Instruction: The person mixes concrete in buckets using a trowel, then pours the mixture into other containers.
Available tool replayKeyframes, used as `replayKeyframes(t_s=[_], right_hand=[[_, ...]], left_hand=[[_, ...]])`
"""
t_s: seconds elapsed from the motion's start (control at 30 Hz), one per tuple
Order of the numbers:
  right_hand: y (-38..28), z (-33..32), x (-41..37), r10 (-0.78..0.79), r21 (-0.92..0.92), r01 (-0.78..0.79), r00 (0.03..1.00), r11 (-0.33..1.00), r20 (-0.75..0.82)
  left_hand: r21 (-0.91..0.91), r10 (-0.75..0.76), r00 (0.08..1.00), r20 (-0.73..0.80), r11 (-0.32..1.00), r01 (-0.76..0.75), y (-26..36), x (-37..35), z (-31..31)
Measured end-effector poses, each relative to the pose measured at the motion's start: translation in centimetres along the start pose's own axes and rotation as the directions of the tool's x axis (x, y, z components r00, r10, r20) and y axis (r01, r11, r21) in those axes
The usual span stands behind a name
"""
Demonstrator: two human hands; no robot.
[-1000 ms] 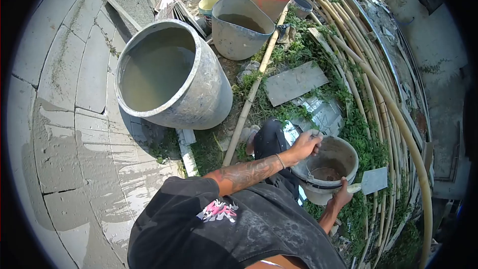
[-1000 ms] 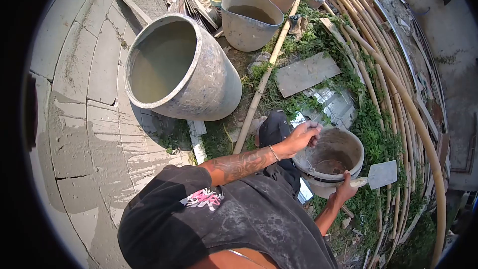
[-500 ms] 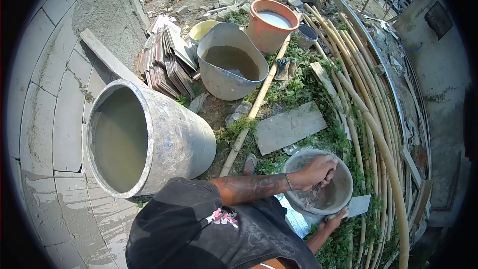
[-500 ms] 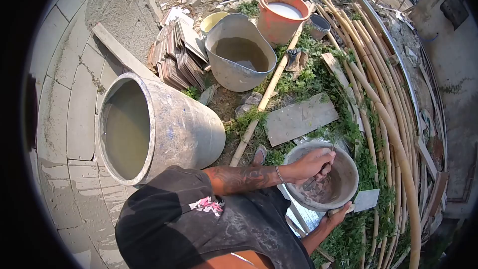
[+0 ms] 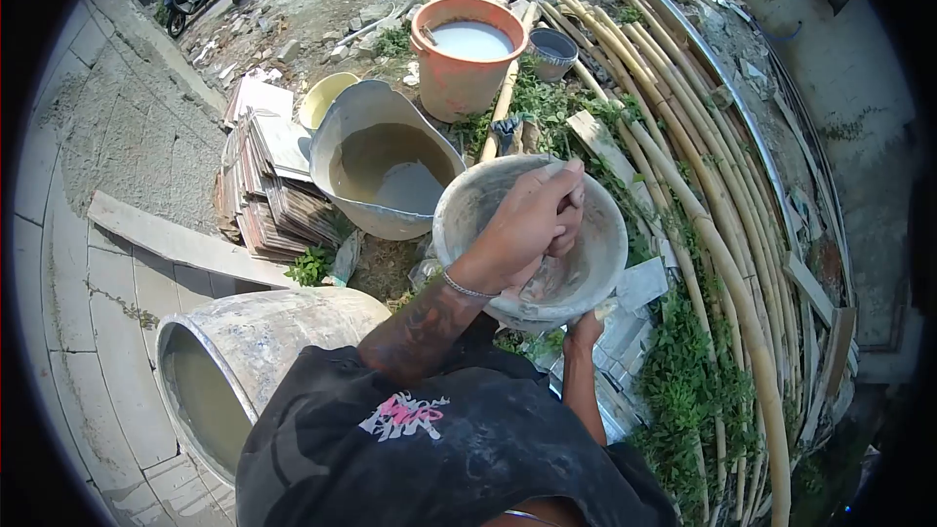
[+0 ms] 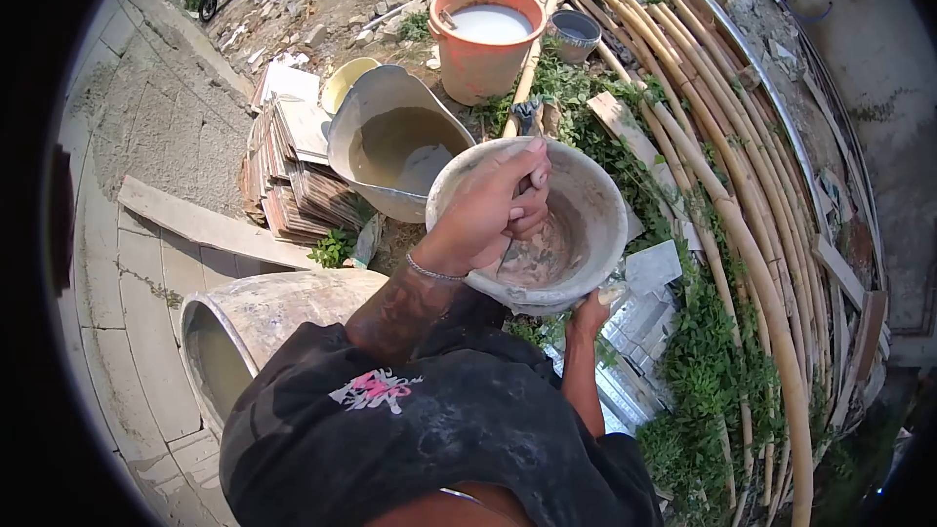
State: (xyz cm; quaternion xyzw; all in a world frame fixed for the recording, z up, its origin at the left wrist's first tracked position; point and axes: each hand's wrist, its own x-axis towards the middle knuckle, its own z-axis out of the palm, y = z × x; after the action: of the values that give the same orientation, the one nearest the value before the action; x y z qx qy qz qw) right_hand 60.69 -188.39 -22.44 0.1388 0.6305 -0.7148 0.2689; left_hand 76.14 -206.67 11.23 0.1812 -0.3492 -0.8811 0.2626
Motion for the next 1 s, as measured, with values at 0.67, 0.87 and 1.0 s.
replayKeyframes(t_s=[0.67, 0.87, 1.0], right_hand=[[-5.8, 21.3, 24.8, -0.134, -0.251, 0.127, 0.991, 0.960, -0.013], [-5.3, 25.8, 31.4, -0.034, -0.204, 0.019, 0.997, 0.979, -0.071], [-5.4, 29.5, 34.0, 0.004, -0.266, -0.025, 0.997, 0.964, -0.080]], left_hand=[[0.527, 0.472, 0.523, -0.710, 0.848, -0.051, 13.3, 14.7, -25.5], [0.551, 0.521, 0.315, -0.793, 0.835, 0.006, 13.7, 14.1, -27.8], [0.565, 0.554, 0.114, -0.824, 0.818, 0.109, 12.9, 12.8, -29.4]])
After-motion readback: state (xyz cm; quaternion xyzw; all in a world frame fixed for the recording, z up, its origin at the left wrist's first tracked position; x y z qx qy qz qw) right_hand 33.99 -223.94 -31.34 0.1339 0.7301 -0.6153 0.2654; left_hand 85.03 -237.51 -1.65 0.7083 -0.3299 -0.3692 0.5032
